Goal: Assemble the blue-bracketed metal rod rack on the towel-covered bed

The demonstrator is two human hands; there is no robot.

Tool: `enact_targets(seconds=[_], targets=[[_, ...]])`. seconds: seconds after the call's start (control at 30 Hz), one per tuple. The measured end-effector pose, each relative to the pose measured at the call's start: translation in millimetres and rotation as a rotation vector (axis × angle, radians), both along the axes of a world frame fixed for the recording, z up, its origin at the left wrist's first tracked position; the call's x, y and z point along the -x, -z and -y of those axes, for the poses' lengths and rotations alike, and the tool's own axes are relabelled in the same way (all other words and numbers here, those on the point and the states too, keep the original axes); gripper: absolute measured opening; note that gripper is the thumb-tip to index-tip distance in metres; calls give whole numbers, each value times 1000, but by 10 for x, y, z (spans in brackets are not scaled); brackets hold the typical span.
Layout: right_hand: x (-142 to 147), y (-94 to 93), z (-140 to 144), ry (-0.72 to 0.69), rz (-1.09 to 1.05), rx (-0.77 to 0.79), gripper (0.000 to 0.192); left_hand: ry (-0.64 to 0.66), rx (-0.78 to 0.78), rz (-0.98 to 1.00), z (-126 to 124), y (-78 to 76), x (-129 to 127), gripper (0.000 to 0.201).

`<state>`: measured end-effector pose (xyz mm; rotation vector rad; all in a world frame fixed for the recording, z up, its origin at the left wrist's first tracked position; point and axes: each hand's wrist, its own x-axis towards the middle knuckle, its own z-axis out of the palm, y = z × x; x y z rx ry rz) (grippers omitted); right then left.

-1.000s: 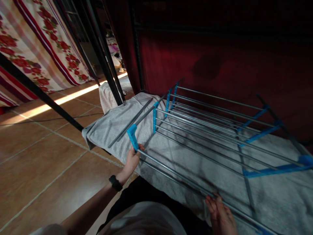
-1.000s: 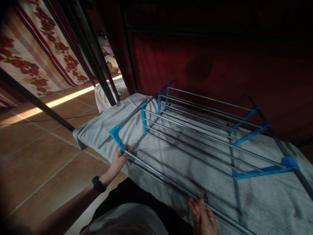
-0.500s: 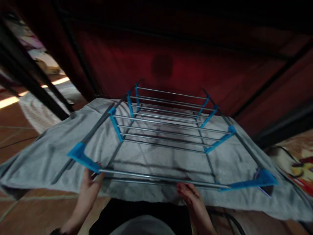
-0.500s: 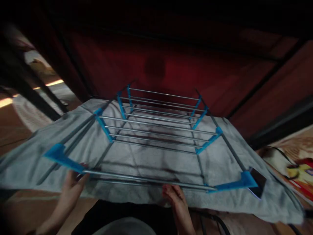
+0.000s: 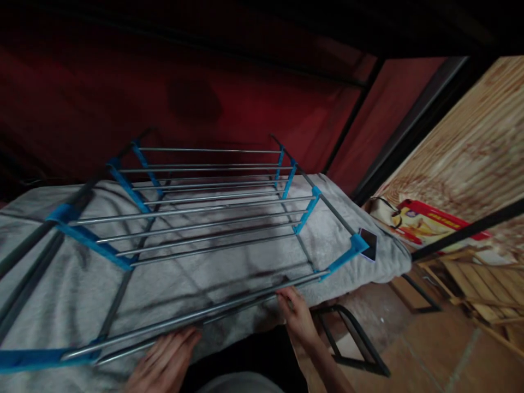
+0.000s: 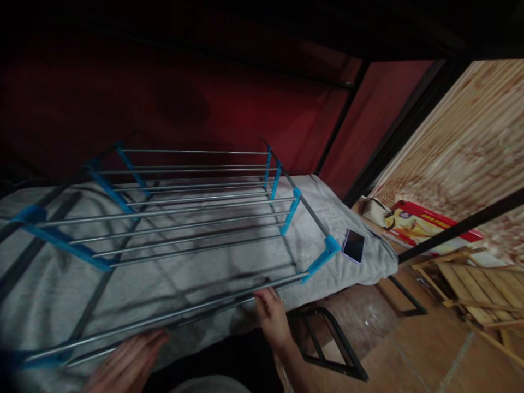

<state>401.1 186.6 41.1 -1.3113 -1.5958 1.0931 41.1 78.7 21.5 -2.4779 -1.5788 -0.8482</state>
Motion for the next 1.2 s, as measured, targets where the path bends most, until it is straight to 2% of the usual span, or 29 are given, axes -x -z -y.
enact_targets(seconds=[0.07, 0.13, 0.2, 0.27, 0.37, 0.57, 0.8, 0.9, 0.97, 1.03, 1.1, 1.2], targets=[[6, 68, 28, -91, 267, -206, 25, 7, 8, -121, -144, 67, -143, 52], [34, 126, 41, -168, 469, -344, 29, -52, 38, -187, -197, 191, -165, 45], [71, 167, 22, -206, 588, -426, 30, -115, 81, -205, -191, 325, -78, 40], [104, 192, -28, -227, 652, -464, 29, -126, 143, -205, -172, 429, 59, 39], [128, 219, -122, -293, 705, -477, 26, -118, 222, -181, -183, 520, 225, 38], [128, 218, -189, -334, 741, -456, 21, -170, 222, -88, -277, 651, 333, 34], [211, -6, 94, -393, 495, -651, 27, -126, 152, -181, -228, 791, 359, 39], [223, -192, 203, -317, 431, -748, 29, -113, 97, -160, -208, 734, 301, 38], [207, -329, 191, -199, 442, -812, 30, -81, 60, -145, -190, 619, 235, 35], [175, -443, 112, -124, 514, -809, 31, -39, 39, -146, -145, 459, 152, 37], [138, -502, -2, -151, 619, -766, 32, 7, 35, -166, -73, 281, 62, 45], [90, -460, -158, -248, 731, -752, 30, 11, 43, -145, 41, 45, -53, 46]])
